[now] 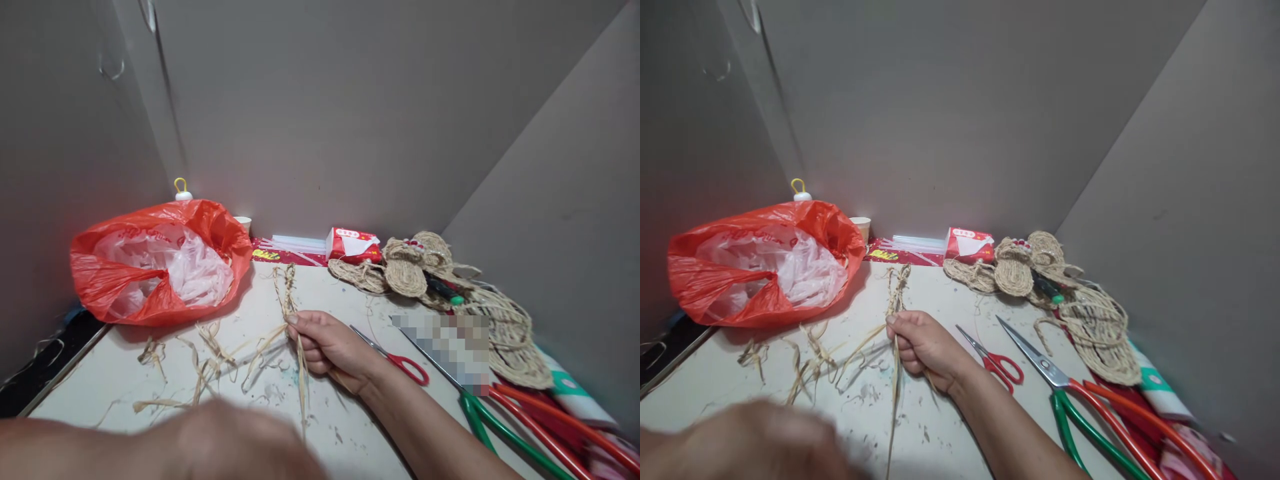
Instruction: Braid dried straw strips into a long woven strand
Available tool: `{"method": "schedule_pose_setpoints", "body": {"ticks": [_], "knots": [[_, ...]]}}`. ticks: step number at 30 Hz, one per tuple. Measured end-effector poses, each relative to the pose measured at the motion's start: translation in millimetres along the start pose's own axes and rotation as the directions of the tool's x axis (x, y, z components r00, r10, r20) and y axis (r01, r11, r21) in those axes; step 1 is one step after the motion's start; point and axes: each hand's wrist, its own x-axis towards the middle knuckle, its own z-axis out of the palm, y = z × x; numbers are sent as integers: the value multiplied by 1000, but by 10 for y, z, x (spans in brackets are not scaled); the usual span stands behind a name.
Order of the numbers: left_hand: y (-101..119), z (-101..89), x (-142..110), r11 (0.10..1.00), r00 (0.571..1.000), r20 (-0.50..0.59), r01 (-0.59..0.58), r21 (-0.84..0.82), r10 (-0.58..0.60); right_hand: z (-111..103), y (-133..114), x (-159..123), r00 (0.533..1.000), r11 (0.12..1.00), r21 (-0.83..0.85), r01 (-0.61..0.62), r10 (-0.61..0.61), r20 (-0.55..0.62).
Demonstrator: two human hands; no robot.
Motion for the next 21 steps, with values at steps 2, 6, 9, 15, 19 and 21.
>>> {"method": "schedule_pose_setpoints", "body": {"ticks": [2,6,9,15,19,21], "knots": [[-110,-108,218,993,992,-91,76,-90,-84,3,3,1,1000,1000,-2,9,-9,5],[-246,-250,680,865,913,-215,223,-450,-347,2,13,8,999,999,-29,16,-15,28],[-276,-222,883,695,916,40,330,-638,-399,-4,23,10,999,997,-74,30,-27,32],[-374,-128,923,768,927,-46,279,-576,-371,9,18,-12,1000,996,-92,13,-11,21],[-476,-137,903,841,928,-111,268,-470,-357,20,5,-31,999,988,-151,-10,16,35],[-498,-149,903,852,929,-112,268,-450,-352,19,5,-39,999,981,-193,-13,19,29]]}}
